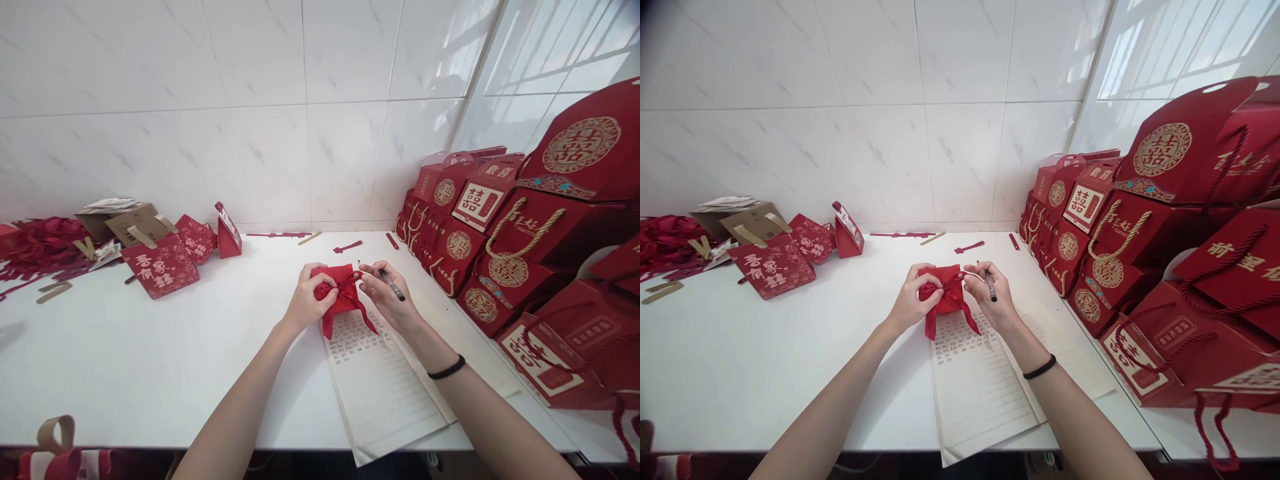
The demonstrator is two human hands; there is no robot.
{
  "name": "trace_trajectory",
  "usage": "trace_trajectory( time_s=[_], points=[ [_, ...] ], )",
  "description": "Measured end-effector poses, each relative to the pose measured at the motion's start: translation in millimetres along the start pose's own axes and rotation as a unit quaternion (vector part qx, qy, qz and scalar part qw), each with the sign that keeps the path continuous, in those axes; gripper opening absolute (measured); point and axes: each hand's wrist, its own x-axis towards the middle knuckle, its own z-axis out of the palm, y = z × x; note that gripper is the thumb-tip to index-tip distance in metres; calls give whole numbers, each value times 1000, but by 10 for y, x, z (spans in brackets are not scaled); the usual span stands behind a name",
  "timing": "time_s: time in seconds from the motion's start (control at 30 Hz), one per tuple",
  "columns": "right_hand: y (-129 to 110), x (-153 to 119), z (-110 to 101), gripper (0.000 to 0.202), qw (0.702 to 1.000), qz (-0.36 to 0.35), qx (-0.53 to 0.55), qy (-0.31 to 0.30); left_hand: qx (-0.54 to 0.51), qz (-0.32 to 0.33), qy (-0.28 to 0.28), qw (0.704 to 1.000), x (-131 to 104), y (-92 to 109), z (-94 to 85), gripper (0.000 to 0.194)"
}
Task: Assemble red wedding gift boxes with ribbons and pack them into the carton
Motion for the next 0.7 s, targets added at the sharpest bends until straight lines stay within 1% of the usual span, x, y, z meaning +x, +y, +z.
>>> trace_trajectory(
  time_s=[0.07,0.17,0.23,0.3,0.4,0.47,0.57,0.6,0.63,0.7],
  points=[
    [13,17,-23,35,1000,-13,-14,-2,0,2,0,1000,-2,-1,-1,6],
    [52,46,-57,31,994,-56,-90,-1,2,2,1,1000,-6,0,-1,5],
    [84,54,-68,27,983,-91,-160,0,4,0,0,1000,-8,0,1,5],
    [114,44,-63,20,964,-131,-231,-1,6,3,-1,1000,-8,1,4,5],
    [151,-1,-36,10,922,-201,-331,-4,11,11,-3,1000,-10,15,13,5],
    [163,-36,-18,10,879,-264,-398,-11,14,14,-11,1000,-16,30,22,6],
    [157,-63,-9,18,806,-360,-469,-32,17,20,-15,1000,-27,54,35,6],
    [149,-64,-11,20,790,-379,-480,-34,17,21,-15,1000,-30,61,39,6],
    [141,-62,-17,20,781,-390,-486,-31,16,21,-15,1000,-32,65,42,6],
    [125,-53,-32,19,772,-394,-498,-14,14,18,-15,1000,-32,72,47,6]
  ],
)
